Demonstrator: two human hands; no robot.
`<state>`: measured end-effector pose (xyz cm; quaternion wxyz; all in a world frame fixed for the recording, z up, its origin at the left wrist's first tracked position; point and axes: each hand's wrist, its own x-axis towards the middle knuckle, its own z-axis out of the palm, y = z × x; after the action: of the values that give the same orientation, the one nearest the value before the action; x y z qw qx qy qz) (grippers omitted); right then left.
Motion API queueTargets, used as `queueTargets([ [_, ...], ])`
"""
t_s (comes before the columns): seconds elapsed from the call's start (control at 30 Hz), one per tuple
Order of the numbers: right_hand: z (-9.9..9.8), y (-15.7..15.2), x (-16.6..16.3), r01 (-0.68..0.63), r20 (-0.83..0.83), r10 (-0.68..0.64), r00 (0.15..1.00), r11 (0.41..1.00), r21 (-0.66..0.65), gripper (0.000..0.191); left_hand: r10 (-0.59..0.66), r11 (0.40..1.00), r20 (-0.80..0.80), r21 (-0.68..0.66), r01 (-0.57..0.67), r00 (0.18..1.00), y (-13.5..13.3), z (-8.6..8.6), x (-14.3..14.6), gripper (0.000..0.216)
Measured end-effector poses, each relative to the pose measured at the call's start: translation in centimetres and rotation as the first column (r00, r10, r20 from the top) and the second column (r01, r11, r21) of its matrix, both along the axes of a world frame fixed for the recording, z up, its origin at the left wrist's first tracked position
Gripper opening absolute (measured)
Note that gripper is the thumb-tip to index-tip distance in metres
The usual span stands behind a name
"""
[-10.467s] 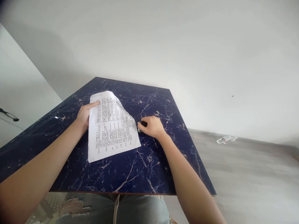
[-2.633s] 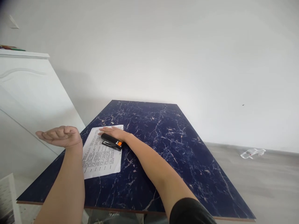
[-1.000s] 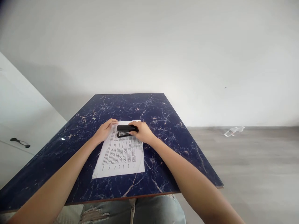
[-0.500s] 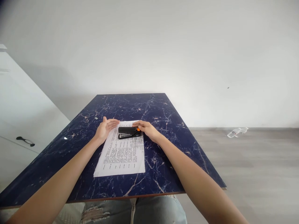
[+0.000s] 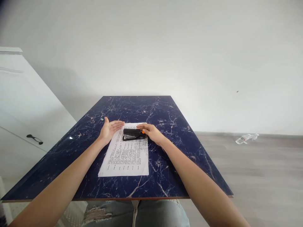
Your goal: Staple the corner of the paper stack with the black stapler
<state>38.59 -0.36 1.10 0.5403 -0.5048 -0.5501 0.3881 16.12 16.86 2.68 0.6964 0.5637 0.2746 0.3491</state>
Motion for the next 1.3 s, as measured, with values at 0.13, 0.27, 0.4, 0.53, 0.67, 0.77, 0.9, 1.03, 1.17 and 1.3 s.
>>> queueTargets([
  [0.13,0.5,-0.3,0.0,0.06,-0.038,-0.061,0.997,0.998,-0.018,0.03,0.012,1.0,-0.025,0.022,-0.011,1.0,-0.1,0.1,0.0,0.091],
  [0.27,1.7,-0.8,-0.9,0.039,0.127,-0.043,0.991,0.999,0.033,0.041,0.005,0.998,-0.037,0.06,-0.003,0.999,-0.1,0.0,0.1,0.09],
  [0.4,2.4,-1.0,-2.6,0.157,0.47,-0.183,0.864,0.983,0.095,0.028,0.033,0.992,-0.007,0.119,-0.032,0.999,-0.2,-0.1,0.1,0.086],
  [0.53,2.9,-1.3,-3.0,0.238,0.497,-0.466,0.732,0.858,0.454,0.026,-0.097,0.995,0.108,-0.027,0.101,0.989,-0.5,0.2,-0.2,0.082],
  [0.67,3.4,-1.7,-1.9,-0.051,0.68,-0.479,0.555,0.796,0.603,0.034,-0.3,0.923,0.155,-0.202,0.328,0.941,-0.8,0.8,-0.5,0.077],
  [0.77,3.7,-1.9,-1.5,-0.187,0.782,-0.422,0.458,0.815,0.549,0.035,-0.333,0.911,0.15,-0.203,0.358,0.931,-1.0,1.0,-0.6,0.061],
  [0.9,4.0,-2.0,-1.9,-0.201,0.799,-0.395,0.453,0.828,0.523,0.035,-0.333,0.922,0.129,-0.165,0.351,0.934,-0.9,0.9,-0.5,0.042],
  [1.03,3.8,-1.8,-2.9,0.089,0.634,-0.522,0.57,0.807,0.584,0.029,-0.182,0.972,0.117,-0.128,0.197,0.976,-0.1,0.4,-0.3,0.023],
  [1.17,3.0,-1.6,-3.5,0.515,0.436,-0.612,0.66,0.791,0.33,0.021,0.183,0.98,0.263,0.028,-0.197,0.947,0.8,0.3,-0.5,0.019],
  [1.3,2.1,-1.5,-3.6,0.474,0.392,-0.479,0.786,0.873,0.116,0.019,0.294,0.863,0.245,0.347,-0.367,0.924,-0.6,1.5,-0.9,0.036],
])
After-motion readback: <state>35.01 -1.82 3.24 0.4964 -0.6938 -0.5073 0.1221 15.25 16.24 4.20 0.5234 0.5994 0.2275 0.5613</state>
